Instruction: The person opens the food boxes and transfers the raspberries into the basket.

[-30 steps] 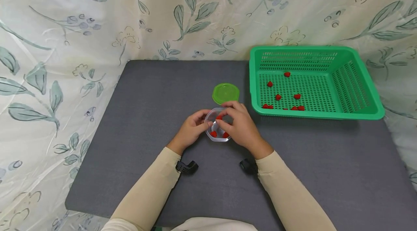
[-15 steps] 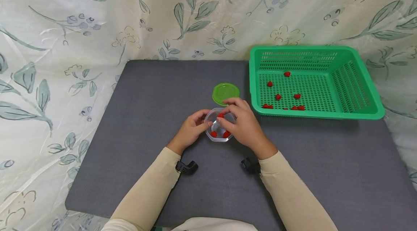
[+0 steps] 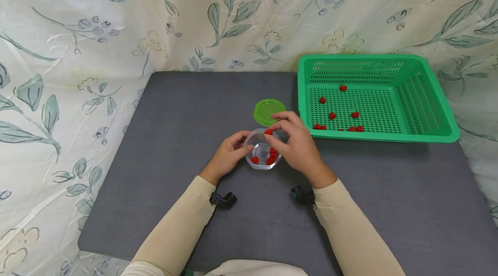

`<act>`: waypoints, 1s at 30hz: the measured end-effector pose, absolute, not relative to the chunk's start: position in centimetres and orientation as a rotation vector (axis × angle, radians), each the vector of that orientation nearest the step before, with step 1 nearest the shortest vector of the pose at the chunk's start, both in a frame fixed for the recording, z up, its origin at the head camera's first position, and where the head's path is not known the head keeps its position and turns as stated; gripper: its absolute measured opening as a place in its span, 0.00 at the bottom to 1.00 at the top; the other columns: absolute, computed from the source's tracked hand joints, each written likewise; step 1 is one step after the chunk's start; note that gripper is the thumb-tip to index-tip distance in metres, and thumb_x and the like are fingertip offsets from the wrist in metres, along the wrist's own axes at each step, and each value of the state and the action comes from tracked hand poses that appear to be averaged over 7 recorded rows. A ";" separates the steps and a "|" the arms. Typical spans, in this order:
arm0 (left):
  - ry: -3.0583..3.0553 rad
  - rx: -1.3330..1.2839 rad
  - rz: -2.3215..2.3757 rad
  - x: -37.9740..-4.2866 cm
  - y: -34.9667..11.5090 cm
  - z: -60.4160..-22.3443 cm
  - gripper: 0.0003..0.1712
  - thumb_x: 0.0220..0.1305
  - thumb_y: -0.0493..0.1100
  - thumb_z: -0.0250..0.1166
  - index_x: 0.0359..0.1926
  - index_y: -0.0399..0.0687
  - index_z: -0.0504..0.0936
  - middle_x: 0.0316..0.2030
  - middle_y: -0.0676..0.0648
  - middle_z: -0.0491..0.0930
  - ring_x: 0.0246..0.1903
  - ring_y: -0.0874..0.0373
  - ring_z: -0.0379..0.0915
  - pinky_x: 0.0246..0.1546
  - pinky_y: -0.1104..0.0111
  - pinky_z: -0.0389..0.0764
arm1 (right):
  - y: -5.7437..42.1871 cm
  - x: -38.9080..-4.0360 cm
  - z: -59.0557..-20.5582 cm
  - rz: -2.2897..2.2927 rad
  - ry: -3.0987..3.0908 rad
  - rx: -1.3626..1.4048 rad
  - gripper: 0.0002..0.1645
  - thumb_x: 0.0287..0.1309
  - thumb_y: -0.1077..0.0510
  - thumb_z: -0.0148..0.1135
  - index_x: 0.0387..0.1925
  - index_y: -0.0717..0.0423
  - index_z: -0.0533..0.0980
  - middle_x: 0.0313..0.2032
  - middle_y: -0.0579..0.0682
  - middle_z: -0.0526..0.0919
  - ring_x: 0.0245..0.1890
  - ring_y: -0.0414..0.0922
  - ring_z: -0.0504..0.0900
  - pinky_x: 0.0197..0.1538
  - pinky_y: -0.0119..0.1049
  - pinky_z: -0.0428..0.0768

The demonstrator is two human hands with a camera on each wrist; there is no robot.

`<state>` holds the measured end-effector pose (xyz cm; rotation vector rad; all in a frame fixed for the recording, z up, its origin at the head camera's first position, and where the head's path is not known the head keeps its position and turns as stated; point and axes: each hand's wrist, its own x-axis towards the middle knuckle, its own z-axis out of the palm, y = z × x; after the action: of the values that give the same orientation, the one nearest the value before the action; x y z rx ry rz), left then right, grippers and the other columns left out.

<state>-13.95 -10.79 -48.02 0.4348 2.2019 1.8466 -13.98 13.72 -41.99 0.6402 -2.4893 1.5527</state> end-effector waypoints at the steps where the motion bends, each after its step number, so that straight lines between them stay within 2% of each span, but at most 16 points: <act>1: 2.198 0.433 1.851 -14.0 -10.8 -48.0 0.23 0.75 0.37 0.68 0.67 0.36 0.82 0.54 0.40 0.85 0.48 0.55 0.84 0.51 0.65 0.82 | 13.8 -14.0 -41.9 1.555 -2.490 0.639 0.06 0.66 0.65 0.77 0.43 0.59 0.87 0.63 0.57 0.79 0.61 0.55 0.78 0.53 0.57 0.80; 10: 2.202 0.414 1.846 -13.9 -10.8 -48.0 0.23 0.74 0.38 0.68 0.67 0.37 0.82 0.55 0.39 0.85 0.49 0.54 0.83 0.52 0.65 0.82 | 13.7 -14.0 -41.9 1.548 -2.470 0.668 0.07 0.65 0.65 0.78 0.43 0.58 0.88 0.63 0.54 0.80 0.59 0.51 0.78 0.51 0.53 0.80; 16: 2.202 0.416 1.844 -13.9 -10.8 -47.8 0.23 0.75 0.38 0.68 0.67 0.38 0.82 0.55 0.40 0.85 0.49 0.54 0.83 0.52 0.65 0.82 | 13.7 -14.0 -41.8 1.547 -2.469 0.669 0.07 0.65 0.66 0.78 0.43 0.59 0.88 0.63 0.58 0.80 0.59 0.52 0.78 0.52 0.51 0.80; 23: 2.184 0.410 1.856 -14.0 -10.8 -48.0 0.23 0.75 0.38 0.68 0.67 0.37 0.82 0.56 0.38 0.85 0.49 0.53 0.83 0.52 0.65 0.82 | 13.8 -14.0 -41.6 1.567 -2.470 0.659 0.07 0.65 0.65 0.78 0.44 0.58 0.88 0.63 0.52 0.80 0.59 0.50 0.79 0.52 0.49 0.80; 30: 2.183 0.418 1.853 -14.0 -10.8 -47.9 0.23 0.75 0.37 0.69 0.67 0.37 0.82 0.55 0.39 0.85 0.48 0.54 0.83 0.51 0.66 0.82 | 13.7 -14.1 -41.9 1.565 -2.472 0.666 0.07 0.65 0.65 0.77 0.44 0.59 0.88 0.62 0.53 0.81 0.59 0.50 0.79 0.51 0.52 0.81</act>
<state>-14.02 -10.84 -47.91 0.4184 2.1834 1.8531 -14.07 13.72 -41.94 0.6658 -2.4718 1.5650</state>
